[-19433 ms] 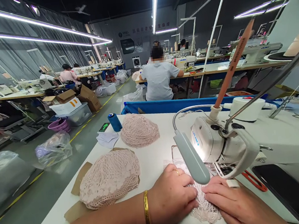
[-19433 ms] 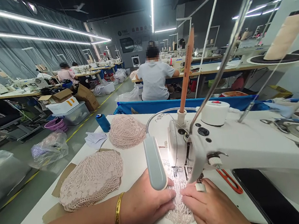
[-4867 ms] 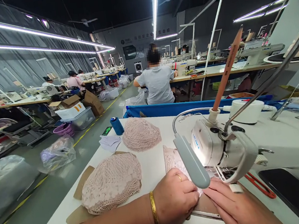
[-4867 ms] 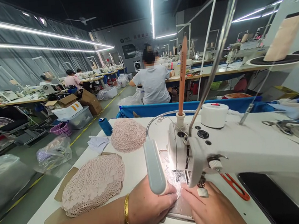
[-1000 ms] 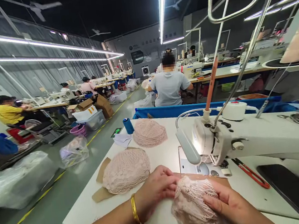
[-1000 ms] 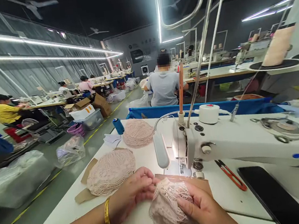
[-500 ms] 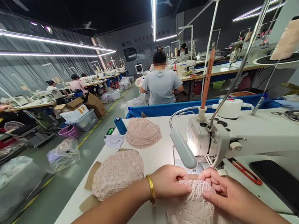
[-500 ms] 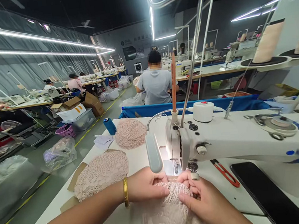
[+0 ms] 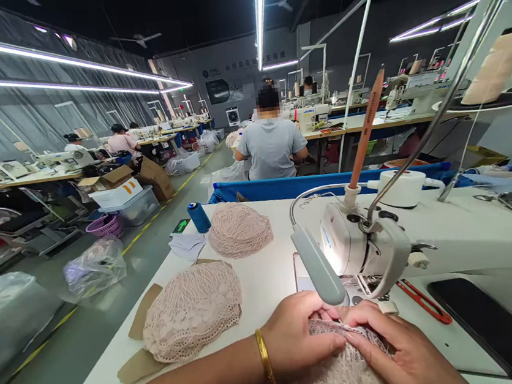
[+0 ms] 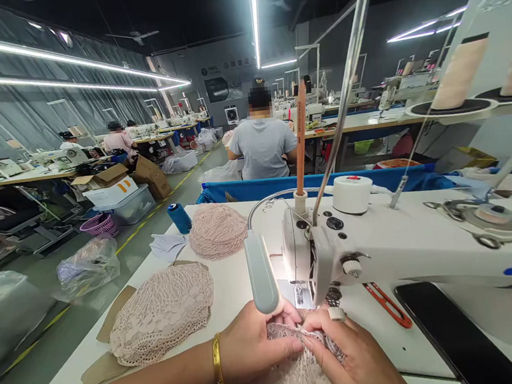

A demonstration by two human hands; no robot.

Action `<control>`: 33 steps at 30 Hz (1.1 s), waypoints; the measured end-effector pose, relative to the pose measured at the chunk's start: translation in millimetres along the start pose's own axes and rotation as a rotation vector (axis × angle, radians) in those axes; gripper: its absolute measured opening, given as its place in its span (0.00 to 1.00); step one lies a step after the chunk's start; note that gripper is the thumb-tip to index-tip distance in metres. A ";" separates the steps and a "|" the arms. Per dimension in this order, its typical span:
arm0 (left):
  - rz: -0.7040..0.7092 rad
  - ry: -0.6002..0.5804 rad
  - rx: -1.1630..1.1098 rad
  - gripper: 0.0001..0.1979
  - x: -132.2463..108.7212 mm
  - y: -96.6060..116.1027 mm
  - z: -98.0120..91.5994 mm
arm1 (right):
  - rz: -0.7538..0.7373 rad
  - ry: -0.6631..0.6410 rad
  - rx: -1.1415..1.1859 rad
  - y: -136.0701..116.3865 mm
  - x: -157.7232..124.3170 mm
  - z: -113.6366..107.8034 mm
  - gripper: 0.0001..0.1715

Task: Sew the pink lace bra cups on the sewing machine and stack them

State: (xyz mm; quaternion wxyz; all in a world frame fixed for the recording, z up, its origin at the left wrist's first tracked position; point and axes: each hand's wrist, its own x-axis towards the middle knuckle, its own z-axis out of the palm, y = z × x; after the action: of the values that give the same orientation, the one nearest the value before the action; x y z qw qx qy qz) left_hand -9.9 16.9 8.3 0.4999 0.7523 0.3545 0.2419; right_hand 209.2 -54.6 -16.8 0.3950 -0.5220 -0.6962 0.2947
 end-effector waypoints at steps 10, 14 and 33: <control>0.409 0.035 0.268 0.10 -6.2 5.4 3.7 | -0.195 0.090 -0.171 0.0 -7.3 -2.4 0.15; 0.433 0.029 0.305 0.12 -7.9 9.1 4.5 | -0.249 0.052 -0.202 5.7 -8.9 -4.1 0.12; 0.796 0.232 0.335 0.05 -5.5 0.5 12.5 | -0.624 0.142 -0.222 -2.3 -5.5 -7.2 0.08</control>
State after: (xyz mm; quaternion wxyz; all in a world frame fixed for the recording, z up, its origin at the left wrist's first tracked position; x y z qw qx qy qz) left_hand -4.3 5.2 3.9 0.1959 0.8686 0.1255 0.4375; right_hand 215.1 -60.5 -12.5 0.4545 -0.3428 -0.8209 0.0452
